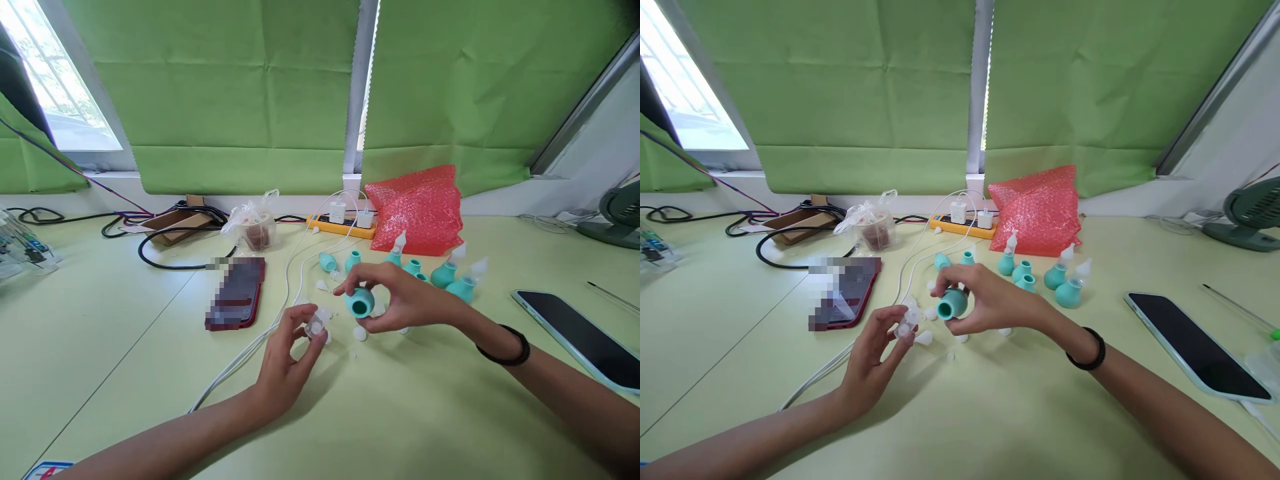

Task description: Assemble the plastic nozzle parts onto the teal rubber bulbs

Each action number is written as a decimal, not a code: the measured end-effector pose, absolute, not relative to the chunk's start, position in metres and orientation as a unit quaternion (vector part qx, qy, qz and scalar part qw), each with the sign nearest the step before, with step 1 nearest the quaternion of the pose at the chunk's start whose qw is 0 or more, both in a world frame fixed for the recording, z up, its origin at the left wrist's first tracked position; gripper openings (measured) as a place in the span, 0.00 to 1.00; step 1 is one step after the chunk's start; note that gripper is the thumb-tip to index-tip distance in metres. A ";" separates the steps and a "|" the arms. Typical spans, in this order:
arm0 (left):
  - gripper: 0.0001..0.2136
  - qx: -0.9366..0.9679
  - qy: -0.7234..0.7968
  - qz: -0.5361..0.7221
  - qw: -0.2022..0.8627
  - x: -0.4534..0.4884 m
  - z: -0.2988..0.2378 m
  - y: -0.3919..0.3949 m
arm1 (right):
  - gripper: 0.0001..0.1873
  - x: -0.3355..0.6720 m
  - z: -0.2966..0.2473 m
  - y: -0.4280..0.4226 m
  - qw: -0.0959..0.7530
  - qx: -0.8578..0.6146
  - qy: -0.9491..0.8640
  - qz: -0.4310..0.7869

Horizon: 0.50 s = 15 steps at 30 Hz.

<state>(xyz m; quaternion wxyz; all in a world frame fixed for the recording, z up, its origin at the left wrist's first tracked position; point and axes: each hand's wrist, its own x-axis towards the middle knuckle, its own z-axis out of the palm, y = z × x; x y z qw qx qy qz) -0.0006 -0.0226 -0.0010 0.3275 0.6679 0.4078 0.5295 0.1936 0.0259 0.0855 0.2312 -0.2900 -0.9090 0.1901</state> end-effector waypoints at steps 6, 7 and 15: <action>0.12 0.655 0.409 0.534 0.344 -0.001 -0.002 -0.019 | 0.06 0.184 0.064 0.031 0.213 -0.274 -0.938 0.004; 0.11 0.654 0.406 0.533 0.353 -0.001 -0.002 -0.018 | 0.06 0.183 0.061 0.032 0.200 -0.272 -0.941 -0.002; 0.09 0.656 0.380 0.506 0.411 0.000 0.002 -0.021 | 0.08 0.178 0.044 0.032 0.215 -0.241 -0.946 0.005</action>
